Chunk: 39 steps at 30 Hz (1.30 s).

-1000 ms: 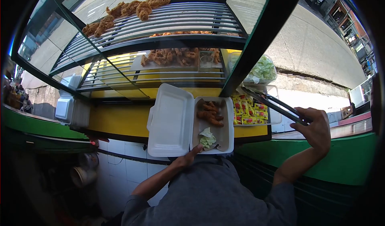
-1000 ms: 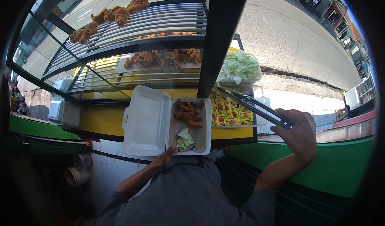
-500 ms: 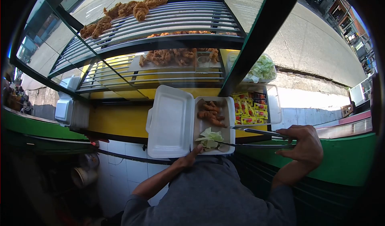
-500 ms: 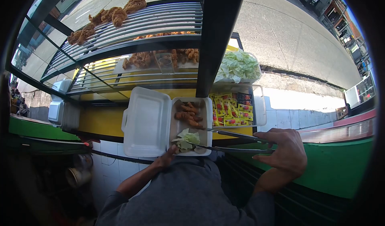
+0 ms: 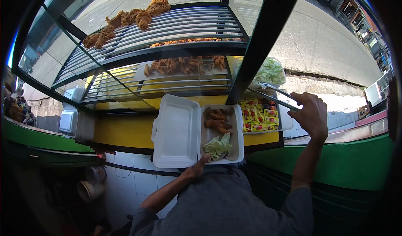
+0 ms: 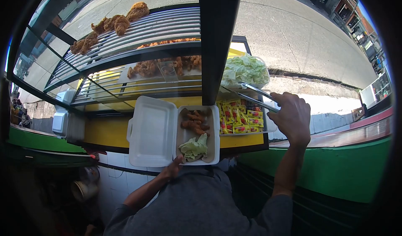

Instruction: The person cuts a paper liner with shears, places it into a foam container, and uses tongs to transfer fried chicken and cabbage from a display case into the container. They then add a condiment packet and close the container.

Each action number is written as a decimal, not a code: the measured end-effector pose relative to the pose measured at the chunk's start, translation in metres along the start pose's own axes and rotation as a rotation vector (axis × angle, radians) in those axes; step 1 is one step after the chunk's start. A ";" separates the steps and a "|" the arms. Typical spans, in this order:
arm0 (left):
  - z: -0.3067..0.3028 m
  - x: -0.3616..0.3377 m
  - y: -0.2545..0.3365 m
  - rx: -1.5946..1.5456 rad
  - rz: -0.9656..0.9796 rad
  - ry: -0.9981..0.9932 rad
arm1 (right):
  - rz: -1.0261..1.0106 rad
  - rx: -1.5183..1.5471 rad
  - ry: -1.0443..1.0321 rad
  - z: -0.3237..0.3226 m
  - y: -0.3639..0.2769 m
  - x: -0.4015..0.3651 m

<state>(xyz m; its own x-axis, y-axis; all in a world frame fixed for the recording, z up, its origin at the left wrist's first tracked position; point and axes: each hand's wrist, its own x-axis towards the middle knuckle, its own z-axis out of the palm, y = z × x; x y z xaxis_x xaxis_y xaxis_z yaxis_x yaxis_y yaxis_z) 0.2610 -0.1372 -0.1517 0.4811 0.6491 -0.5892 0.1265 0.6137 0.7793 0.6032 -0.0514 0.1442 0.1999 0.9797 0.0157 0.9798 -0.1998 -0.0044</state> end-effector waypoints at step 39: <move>-0.007 -0.011 0.003 -0.230 0.034 0.030 | -0.032 -0.114 -0.236 0.032 -0.007 0.001</move>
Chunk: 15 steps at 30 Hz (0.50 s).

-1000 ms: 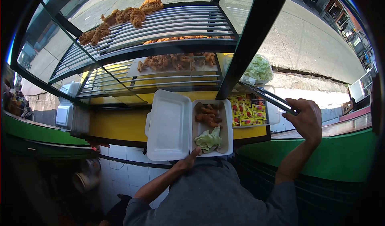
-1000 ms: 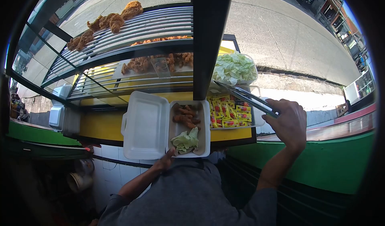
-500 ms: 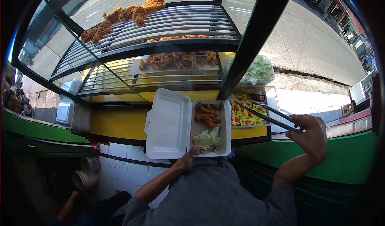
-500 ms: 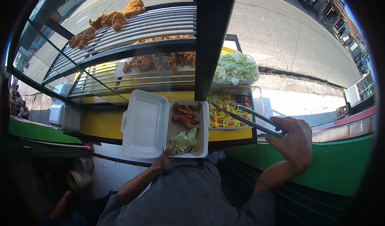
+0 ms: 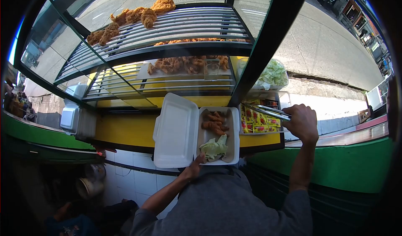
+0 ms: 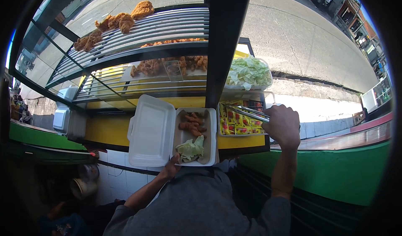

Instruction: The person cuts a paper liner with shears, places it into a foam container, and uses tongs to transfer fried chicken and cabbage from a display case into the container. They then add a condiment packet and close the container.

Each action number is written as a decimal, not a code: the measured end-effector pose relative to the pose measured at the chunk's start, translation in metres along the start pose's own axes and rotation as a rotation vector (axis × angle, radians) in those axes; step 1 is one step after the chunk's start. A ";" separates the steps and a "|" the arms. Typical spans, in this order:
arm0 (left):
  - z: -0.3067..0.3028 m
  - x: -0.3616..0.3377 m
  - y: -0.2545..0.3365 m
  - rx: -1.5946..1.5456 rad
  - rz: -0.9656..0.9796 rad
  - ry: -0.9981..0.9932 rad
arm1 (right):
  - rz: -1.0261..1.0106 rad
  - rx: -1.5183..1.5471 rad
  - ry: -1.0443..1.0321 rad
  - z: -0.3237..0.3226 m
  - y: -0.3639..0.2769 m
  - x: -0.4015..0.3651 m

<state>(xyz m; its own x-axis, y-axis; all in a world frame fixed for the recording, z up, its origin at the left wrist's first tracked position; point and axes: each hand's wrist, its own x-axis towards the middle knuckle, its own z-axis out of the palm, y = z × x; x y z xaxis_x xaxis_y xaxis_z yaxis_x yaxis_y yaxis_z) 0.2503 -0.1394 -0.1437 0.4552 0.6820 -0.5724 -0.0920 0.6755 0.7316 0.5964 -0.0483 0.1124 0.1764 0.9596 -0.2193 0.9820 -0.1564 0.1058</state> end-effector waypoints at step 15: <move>0.018 0.002 0.013 -0.217 0.105 -0.135 | -0.268 0.401 0.051 -0.044 0.024 -0.076</move>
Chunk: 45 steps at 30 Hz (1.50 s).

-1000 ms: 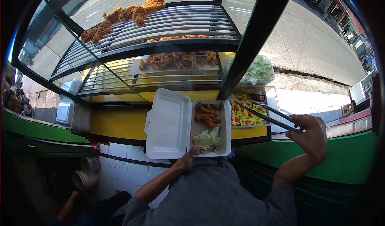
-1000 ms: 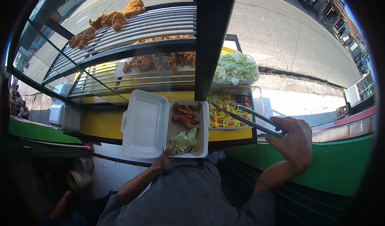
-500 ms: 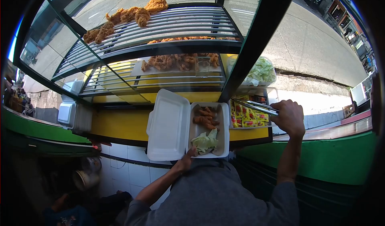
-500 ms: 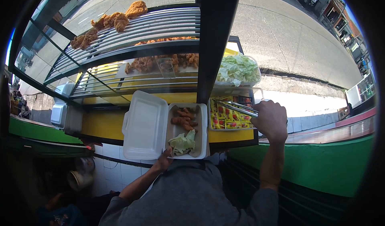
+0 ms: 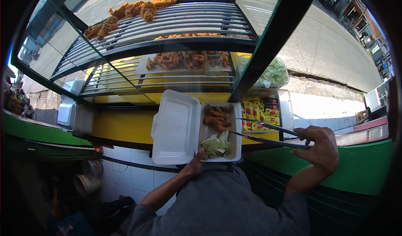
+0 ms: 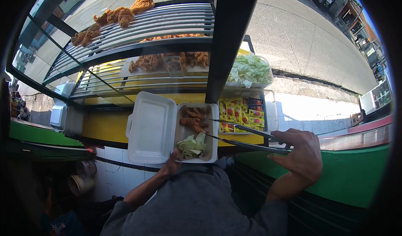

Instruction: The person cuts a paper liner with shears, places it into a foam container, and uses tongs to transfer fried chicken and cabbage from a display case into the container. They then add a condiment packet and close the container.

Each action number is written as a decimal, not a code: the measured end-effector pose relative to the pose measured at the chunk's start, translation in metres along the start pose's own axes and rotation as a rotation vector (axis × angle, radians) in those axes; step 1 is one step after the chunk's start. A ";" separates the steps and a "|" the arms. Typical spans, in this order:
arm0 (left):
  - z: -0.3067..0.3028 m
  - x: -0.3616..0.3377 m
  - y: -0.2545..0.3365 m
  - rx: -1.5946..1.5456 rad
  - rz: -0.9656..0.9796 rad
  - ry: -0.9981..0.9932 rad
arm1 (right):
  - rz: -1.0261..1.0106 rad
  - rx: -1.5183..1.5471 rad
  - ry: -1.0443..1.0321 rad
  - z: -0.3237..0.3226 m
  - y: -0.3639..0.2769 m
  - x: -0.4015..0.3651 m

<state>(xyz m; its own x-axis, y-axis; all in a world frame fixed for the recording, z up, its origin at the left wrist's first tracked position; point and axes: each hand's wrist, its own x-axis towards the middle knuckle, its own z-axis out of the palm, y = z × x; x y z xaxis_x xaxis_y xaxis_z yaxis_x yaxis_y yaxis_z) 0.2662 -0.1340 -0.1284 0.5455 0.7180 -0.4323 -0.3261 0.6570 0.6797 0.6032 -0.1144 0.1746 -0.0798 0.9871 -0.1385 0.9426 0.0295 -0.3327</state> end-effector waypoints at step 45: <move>0.007 0.003 0.004 0.038 -0.074 -0.010 | 0.236 -0.376 0.184 0.008 0.015 0.082</move>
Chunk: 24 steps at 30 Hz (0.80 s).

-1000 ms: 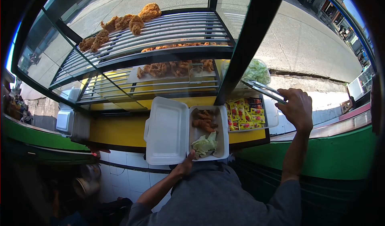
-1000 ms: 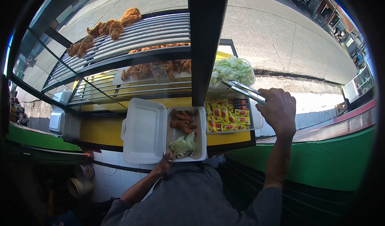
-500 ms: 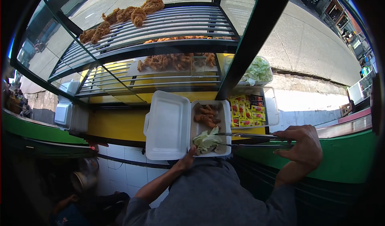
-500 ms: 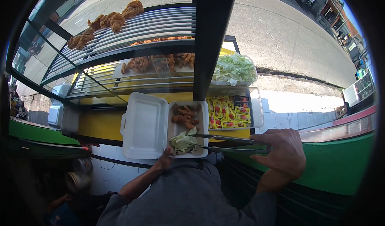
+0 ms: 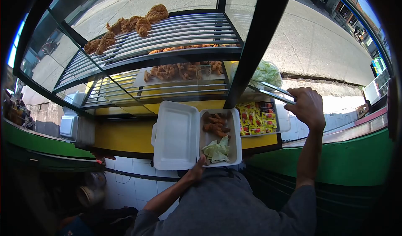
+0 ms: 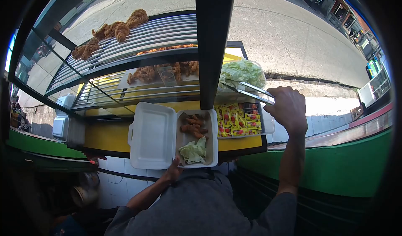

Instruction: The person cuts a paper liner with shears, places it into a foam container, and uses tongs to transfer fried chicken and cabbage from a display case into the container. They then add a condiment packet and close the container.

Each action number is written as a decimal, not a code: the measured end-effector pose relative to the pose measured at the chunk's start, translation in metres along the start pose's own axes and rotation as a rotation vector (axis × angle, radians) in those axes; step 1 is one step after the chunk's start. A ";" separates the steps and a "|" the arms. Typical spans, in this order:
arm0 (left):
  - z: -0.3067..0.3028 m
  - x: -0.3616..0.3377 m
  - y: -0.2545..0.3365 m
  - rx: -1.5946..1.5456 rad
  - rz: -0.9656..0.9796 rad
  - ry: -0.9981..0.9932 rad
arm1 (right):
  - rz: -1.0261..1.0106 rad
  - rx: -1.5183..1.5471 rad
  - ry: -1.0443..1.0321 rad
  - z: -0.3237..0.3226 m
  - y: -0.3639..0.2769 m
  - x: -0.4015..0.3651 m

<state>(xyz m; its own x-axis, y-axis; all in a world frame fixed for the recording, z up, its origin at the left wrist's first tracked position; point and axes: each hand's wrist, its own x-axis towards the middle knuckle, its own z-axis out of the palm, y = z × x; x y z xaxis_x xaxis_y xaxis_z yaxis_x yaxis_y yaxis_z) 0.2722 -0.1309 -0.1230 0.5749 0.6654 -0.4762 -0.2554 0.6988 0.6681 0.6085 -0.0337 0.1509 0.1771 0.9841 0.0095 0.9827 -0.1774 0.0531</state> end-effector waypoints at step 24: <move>-0.020 0.013 -0.028 0.006 0.023 -0.003 | 0.072 0.271 0.050 -0.031 0.024 -0.052</move>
<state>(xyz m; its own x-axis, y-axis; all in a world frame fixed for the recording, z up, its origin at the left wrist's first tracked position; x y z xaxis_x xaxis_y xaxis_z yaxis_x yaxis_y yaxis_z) 0.2708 -0.1367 -0.1596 0.5715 0.6803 -0.4588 -0.2636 0.6817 0.6825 0.6214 -0.0893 0.1830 0.2504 0.9667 0.0536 0.9476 -0.2333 -0.2184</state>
